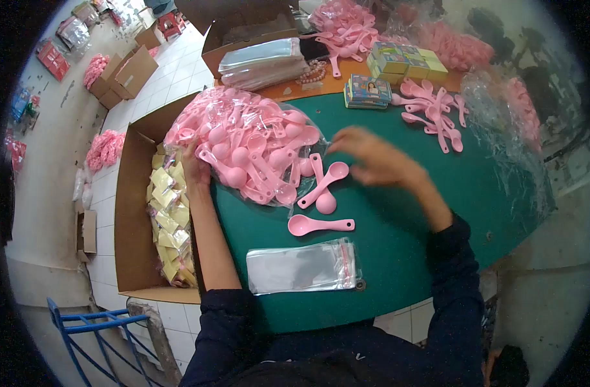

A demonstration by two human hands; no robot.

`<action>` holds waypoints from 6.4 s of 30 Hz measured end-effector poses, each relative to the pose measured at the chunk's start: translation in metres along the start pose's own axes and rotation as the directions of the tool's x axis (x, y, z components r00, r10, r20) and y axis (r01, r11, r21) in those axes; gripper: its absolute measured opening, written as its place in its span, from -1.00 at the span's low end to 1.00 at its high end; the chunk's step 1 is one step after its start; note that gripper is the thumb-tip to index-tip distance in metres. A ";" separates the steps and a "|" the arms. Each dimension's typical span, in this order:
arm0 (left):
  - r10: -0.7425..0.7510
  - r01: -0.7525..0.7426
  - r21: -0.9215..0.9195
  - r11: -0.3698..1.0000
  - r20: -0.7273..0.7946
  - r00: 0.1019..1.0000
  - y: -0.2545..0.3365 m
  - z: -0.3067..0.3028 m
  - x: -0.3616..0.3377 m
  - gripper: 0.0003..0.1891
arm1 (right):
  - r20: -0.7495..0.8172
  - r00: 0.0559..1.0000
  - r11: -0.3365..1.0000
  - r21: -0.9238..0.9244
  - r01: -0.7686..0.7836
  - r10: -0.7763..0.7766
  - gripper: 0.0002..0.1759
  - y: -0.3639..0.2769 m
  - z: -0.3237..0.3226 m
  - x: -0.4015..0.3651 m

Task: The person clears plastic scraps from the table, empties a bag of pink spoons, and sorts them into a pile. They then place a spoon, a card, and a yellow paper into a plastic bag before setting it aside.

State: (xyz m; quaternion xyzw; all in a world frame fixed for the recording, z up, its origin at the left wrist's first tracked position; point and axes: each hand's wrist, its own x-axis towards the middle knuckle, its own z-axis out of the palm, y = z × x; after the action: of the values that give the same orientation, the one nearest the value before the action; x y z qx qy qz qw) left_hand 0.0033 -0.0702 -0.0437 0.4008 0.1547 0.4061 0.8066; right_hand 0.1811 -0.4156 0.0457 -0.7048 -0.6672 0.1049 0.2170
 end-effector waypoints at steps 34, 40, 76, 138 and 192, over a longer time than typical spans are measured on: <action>0.030 -0.031 -0.025 0.999 -0.017 0.999 -0.006 -0.009 0.005 -0.51 | -0.115 0.917 0.893 0.301 -0.334 0.381 -0.77 0.033 -0.019 -0.079; 0.079 -0.082 -0.026 0.996 -0.109 0.991 0.001 0.012 -0.004 -0.62 | -0.276 0.802 0.842 0.060 -0.536 0.530 -0.59 0.143 -0.091 -0.100; 0.035 -0.029 -0.080 0.996 0.076 0.997 0.005 0.010 -0.008 -0.38 | 0.043 0.956 0.921 0.260 -0.290 0.289 -0.64 -0.061 0.050 0.039; 0.061 -0.058 -0.034 0.998 0.082 0.995 0.003 0.012 -0.005 -0.44 | 0.074 0.913 0.913 0.050 -0.404 0.400 -0.59 -0.010 0.023 -0.059; 0.063 -0.062 -0.072 0.995 0.009 0.998 -0.001 0.005 0.000 -0.47 | -0.223 0.906 0.921 -0.065 -0.383 0.361 -0.72 -0.081 0.041 -0.039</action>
State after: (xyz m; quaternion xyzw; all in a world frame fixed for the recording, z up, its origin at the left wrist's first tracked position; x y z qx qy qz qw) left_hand 0.0064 -0.0732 -0.0409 0.3788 0.1229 0.4342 0.8080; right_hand 0.0874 -0.4459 0.0398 -0.8368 -0.4989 0.0347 0.2228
